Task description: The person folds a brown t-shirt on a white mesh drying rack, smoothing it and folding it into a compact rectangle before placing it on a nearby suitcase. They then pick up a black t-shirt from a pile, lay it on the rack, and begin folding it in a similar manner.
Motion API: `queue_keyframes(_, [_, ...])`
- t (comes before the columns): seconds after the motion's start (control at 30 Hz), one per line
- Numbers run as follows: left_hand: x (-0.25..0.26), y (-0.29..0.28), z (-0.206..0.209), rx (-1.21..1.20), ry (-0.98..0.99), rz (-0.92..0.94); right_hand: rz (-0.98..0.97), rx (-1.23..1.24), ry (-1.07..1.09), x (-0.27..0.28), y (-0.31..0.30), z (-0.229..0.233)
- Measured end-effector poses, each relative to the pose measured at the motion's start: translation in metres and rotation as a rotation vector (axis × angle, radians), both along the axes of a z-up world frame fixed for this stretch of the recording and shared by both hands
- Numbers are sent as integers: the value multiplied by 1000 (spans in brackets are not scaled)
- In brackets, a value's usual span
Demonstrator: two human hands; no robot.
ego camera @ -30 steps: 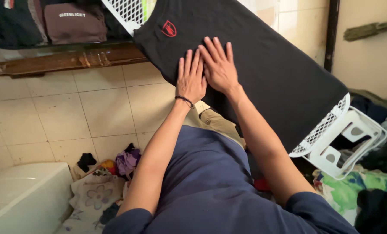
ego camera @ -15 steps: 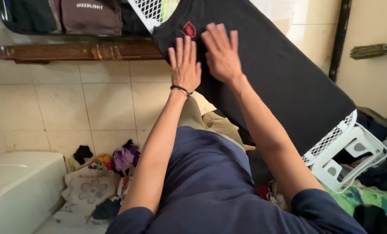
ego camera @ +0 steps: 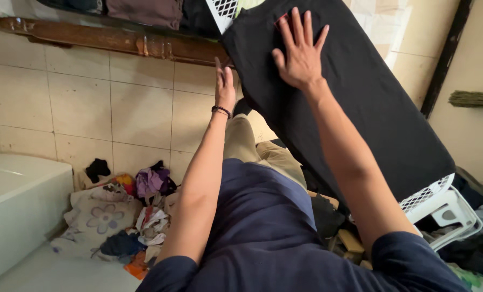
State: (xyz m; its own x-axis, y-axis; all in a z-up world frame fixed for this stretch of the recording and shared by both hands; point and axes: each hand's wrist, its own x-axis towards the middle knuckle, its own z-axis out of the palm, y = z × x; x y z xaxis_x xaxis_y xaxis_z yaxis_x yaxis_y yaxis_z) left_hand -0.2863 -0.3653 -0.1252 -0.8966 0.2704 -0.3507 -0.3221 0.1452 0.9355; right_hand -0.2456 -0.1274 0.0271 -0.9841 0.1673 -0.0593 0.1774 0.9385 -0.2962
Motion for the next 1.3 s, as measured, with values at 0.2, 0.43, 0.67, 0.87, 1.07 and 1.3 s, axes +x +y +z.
queue_keyframes(0.2, [-51, -2, -37, 371, 98, -8, 66, 38, -90, -14, -9, 23])
queue_keyframes(0.43, [-81, -52, -6, -262, 485, -114, 88, 20, -104, -26, -16, 27])
queue_keyframes(0.67, [-78, -40, 30, -627, 463, -171, 4, 16, 69, -2, -25, 7])
queue_keyframes(0.87, [-63, -55, 29, -720, 503, -181, -221, 45, 31, 70, -62, 19])
queue_keyframes(1.07, [-54, -45, 63, -611, 689, -9, -276, 0, 45, 93, -61, 25])
queue_keyframes(1.3, [-12, 39, 145, -388, 1173, -647, -468, 61, -1, 141, -75, 18])
